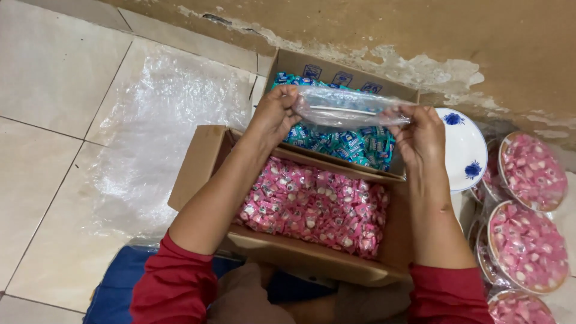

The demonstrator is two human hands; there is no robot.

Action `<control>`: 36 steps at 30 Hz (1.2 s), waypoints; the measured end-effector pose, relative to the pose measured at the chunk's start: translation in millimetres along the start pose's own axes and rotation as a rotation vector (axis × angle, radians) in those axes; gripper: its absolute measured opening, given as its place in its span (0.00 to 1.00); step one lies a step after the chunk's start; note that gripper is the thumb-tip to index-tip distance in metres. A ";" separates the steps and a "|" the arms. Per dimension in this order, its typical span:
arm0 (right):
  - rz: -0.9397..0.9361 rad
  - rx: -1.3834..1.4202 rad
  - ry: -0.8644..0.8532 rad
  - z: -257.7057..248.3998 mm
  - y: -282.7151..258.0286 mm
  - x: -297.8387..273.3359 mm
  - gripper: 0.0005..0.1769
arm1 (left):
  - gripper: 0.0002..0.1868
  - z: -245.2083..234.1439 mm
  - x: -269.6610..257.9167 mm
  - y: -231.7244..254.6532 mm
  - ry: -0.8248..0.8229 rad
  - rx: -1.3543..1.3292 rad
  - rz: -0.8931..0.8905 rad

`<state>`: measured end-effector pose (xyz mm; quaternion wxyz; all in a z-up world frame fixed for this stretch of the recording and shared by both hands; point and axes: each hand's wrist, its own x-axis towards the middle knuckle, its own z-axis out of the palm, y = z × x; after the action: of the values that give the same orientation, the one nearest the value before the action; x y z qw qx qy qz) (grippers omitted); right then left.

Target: A person is manually packing pink candies into a cardboard box and placing plastic-wrapped plates on top of them.

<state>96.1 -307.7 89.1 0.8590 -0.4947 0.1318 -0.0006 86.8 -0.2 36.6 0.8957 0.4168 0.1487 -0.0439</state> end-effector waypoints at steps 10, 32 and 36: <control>0.489 0.199 0.080 -33.1 56.8 -1.5 0.07 | 0.16 -40.9 -11.7 -31.9 -0.115 1.057 0.112; 0.203 -0.678 0.060 -58.2 69.6 -0.5 0.18 | 0.13 -28.0 -26.0 -0.7 0.039 0.969 -0.051; 0.102 -0.714 0.037 -61.6 76.2 15.5 0.29 | 0.11 -24.2 -12.3 3.2 -0.021 1.128 0.041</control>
<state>87.2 -323.2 -8.5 0.6286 -0.7562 0.1637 0.0794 70.1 19.7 28.0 0.5365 0.8332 0.0853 -0.1032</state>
